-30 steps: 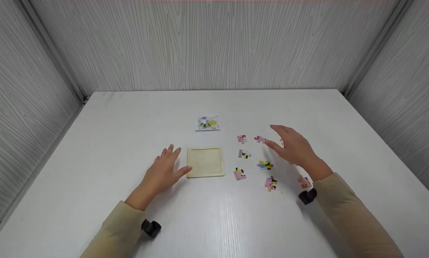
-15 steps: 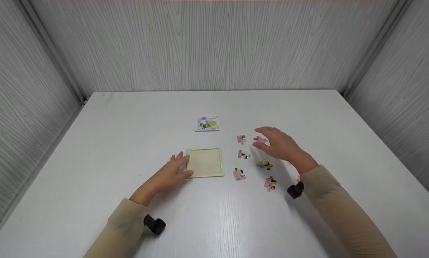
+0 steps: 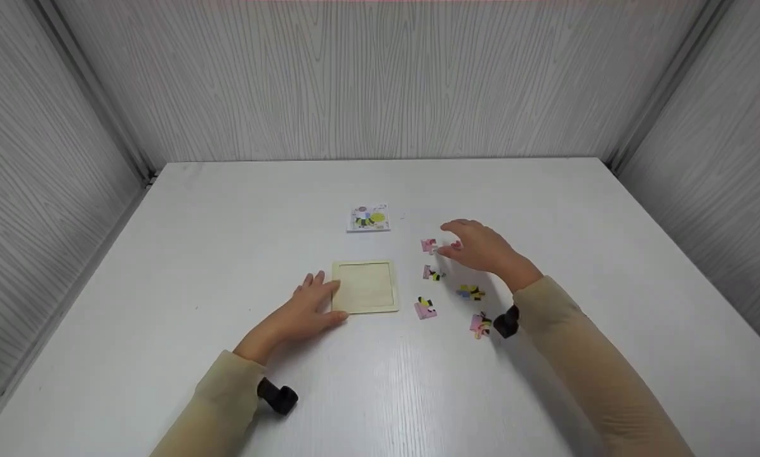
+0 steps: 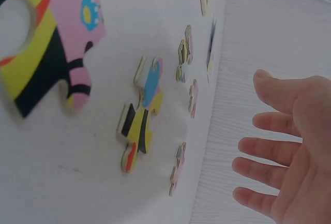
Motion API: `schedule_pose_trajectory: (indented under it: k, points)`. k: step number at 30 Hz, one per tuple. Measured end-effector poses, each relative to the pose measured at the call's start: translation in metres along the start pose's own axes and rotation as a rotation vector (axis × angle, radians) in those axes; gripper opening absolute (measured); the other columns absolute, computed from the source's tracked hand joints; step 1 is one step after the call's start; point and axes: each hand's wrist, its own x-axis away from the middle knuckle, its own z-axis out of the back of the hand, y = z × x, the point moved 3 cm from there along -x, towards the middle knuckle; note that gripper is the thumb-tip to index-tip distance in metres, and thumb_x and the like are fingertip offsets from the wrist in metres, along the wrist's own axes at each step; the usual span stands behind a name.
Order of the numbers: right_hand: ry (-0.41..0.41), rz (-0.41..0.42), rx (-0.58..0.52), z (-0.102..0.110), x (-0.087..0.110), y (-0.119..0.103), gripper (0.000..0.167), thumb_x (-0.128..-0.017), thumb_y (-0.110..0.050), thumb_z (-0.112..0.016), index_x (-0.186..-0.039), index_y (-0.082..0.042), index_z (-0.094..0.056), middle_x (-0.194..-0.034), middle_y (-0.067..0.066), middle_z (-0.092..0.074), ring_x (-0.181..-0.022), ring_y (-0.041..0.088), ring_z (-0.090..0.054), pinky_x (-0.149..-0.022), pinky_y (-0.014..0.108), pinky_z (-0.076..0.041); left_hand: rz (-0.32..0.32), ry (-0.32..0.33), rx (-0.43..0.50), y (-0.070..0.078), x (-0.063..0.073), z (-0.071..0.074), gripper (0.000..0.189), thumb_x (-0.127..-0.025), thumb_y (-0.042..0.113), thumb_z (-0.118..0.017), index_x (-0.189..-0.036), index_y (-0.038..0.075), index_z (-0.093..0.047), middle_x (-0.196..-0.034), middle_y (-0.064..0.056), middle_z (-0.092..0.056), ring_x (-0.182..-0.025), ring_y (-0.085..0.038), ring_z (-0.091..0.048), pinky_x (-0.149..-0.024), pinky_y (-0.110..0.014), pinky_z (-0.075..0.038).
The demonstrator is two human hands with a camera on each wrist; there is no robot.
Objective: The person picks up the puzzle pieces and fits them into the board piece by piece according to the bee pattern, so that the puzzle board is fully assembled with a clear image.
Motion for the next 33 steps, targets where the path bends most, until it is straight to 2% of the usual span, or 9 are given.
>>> schedule_pose_trajectory:
  k: [12,18,27,33]
  points:
    - [-0.057,-0.084,-0.087,-0.006,-0.018,0.013,0.053,-0.093,-0.030,-0.057,-0.136,-0.002,-0.044,-0.140,0.018,-0.042,-0.130,0.033,-0.035,-0.106,0.047,-0.027,-0.020,0.021,-0.005,-0.002,-0.001,-0.002,0.059,-0.094,0.023,-0.054,-0.142,-0.003,-0.031,-0.149,-0.029,-0.009,-0.138,-0.041,0.001,-0.109,-0.052,-0.002]
    - [-0.083,-0.108,-0.114,-0.009,-0.025,0.016,0.055,-0.093,-0.032,-0.056,-0.138,-0.003,-0.042,-0.142,0.017,-0.039,-0.132,0.033,-0.032,-0.107,0.047,-0.025,0.012,0.001,-0.023,-0.002,0.000,-0.003,0.056,-0.096,0.023,-0.051,-0.143,-0.001,-0.030,-0.150,-0.027,-0.008,-0.139,-0.038,0.001,-0.110,-0.051,-0.002]
    - [-0.108,-0.105,-0.119,-0.010,-0.032,0.018,0.055,-0.093,-0.030,-0.057,-0.138,-0.002,-0.041,-0.142,0.018,-0.039,-0.132,0.034,-0.031,-0.107,0.047,-0.024,0.005,0.018,-0.036,0.000,0.000,-0.002,0.055,-0.095,0.022,-0.052,-0.142,-0.001,-0.033,-0.150,-0.027,-0.011,-0.139,-0.039,-0.001,-0.109,-0.052,-0.004]
    - [-0.147,-0.110,-0.102,-0.020,-0.038,0.017,0.055,-0.090,-0.029,-0.061,-0.137,-0.005,-0.043,-0.142,0.016,-0.039,-0.133,0.033,-0.029,-0.107,0.048,-0.023,0.002,0.038,-0.032,-0.004,-0.001,-0.004,0.055,-0.095,0.024,-0.054,-0.141,0.000,-0.035,-0.150,-0.026,-0.013,-0.139,-0.038,-0.003,-0.109,-0.052,-0.005]
